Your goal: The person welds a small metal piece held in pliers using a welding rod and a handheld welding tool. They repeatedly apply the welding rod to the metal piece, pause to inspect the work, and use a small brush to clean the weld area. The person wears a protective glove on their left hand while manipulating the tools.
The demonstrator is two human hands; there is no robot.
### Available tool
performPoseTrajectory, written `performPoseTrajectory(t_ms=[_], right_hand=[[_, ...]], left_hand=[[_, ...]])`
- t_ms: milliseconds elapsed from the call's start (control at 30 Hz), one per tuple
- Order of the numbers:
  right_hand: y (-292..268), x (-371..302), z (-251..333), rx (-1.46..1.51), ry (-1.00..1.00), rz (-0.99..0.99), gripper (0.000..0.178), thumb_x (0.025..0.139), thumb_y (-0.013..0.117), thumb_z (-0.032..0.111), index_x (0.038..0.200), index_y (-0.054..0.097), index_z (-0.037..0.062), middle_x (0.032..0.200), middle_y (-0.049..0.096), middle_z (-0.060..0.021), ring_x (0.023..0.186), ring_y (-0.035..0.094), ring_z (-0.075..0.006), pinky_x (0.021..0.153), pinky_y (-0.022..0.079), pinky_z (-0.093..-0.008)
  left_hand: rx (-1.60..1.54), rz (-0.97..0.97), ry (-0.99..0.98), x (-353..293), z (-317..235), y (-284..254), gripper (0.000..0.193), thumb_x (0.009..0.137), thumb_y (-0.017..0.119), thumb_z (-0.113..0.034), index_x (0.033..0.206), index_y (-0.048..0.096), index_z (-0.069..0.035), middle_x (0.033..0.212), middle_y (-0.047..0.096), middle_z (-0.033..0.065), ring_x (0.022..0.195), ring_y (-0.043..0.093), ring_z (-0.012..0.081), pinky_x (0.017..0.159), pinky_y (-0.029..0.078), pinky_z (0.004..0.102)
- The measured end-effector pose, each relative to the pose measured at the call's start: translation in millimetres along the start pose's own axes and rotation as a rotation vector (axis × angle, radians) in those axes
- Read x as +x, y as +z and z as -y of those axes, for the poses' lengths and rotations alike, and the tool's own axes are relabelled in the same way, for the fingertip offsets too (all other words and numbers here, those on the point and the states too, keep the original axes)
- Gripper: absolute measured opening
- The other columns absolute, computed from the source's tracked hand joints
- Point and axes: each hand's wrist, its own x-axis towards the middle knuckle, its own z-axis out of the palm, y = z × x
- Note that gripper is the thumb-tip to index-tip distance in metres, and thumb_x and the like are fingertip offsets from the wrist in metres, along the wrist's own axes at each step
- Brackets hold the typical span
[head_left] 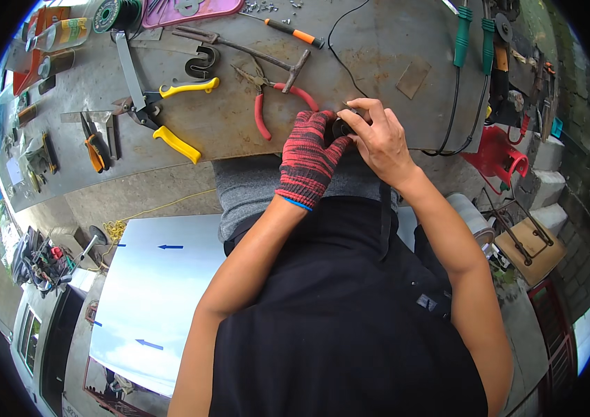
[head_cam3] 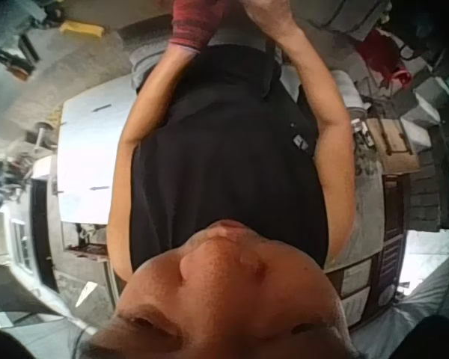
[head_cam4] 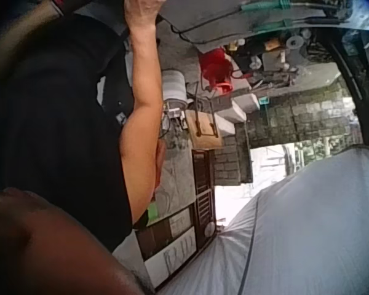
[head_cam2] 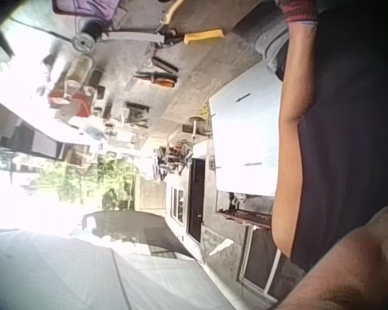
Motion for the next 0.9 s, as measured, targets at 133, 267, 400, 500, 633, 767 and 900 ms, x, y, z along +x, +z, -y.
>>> performPoseTrajectory(t_ms=[133, 267, 400, 500, 633, 767, 900], right_hand=[[-3, 1, 2, 0.001, -0.001, 0.006, 0.057, 0.071, 0.083, 0.0, 0.124, 0.067, 0.0131, 0.127, 0.059, -0.0051, 0.083, 0.06, -0.019, 0.078, 0.05, -0.0364], [-3, 3, 4, 0.007, 0.0, -0.013, 0.051, 0.073, 0.084, 0.005, 0.12, 0.068, 0.0147, 0.12, 0.06, -0.0025, 0.079, 0.06, -0.0174, 0.073, 0.046, -0.0345], [0, 2, 3, 0.007, -0.008, -0.028, 0.053, 0.071, 0.085, 0.006, 0.12, 0.069, 0.015, 0.121, 0.06, -0.0021, 0.079, 0.06, -0.0168, 0.073, 0.046, -0.0345], [2, 1, 1, 0.006, -0.008, -0.029, 0.054, 0.069, 0.086, 0.005, 0.12, 0.069, 0.0151, 0.121, 0.06, -0.0019, 0.078, 0.059, -0.0164, 0.073, 0.045, -0.0345], [2, 2, 2, 0.01, -0.009, -0.025, 0.054, 0.069, 0.086, 0.005, 0.119, 0.069, 0.0151, 0.12, 0.06, -0.0018, 0.077, 0.058, -0.0161, 0.073, 0.045, -0.0343], [2, 3, 2, -0.007, -0.033, -0.021, 0.052, 0.07, 0.085, 0.005, 0.119, 0.069, 0.0152, 0.12, 0.059, -0.0019, 0.077, 0.058, -0.0163, 0.073, 0.044, -0.034], [0, 5, 3, -0.011, -0.04, -0.013, 0.052, 0.07, 0.084, 0.006, 0.119, 0.069, 0.015, 0.119, 0.059, -0.0018, 0.077, 0.057, -0.0164, 0.073, 0.043, -0.0342]], left_hand=[[-0.015, 0.005, -0.036, 1, -1, -1, 0.046, 0.083, 0.084, -0.016, 0.121, 0.064, -0.002, 0.112, 0.064, 0.0173, 0.103, 0.068, 0.0343, 0.088, 0.057, 0.0427], [-0.168, -0.025, -0.17, -3, 4, 2, 0.044, 0.084, 0.086, -0.018, 0.118, 0.065, 0.001, 0.104, 0.071, 0.0147, 0.092, 0.072, 0.026, 0.083, 0.059, 0.0381], [-0.339, -0.05, -0.236, -2, 7, -2, 0.032, 0.091, 0.081, -0.014, 0.115, 0.067, 0.003, 0.097, 0.076, 0.0136, 0.087, 0.075, 0.0207, 0.08, 0.06, 0.035], [-0.254, -0.021, -0.213, 0, 4, -8, 0.023, 0.095, 0.076, -0.01, 0.112, 0.069, 0.003, 0.098, 0.076, 0.0148, 0.09, 0.075, 0.0213, 0.081, 0.06, 0.0352], [-0.271, -0.027, -0.203, 2, 5, -7, 0.02, 0.093, 0.077, -0.011, 0.107, 0.07, 0.002, 0.097, 0.075, 0.0159, 0.088, 0.075, 0.0239, 0.08, 0.06, 0.0363], [-0.271, -0.026, -0.181, 0, 10, -5, 0.02, 0.092, 0.077, -0.01, 0.106, 0.069, 0.002, 0.096, 0.075, 0.016, 0.088, 0.075, 0.024, 0.079, 0.06, 0.0364], [-0.275, -0.013, -0.135, -1, 15, -3, 0.019, 0.093, 0.077, -0.008, 0.105, 0.068, 0.003, 0.096, 0.076, 0.0155, 0.089, 0.076, 0.0209, 0.079, 0.061, 0.0345]])
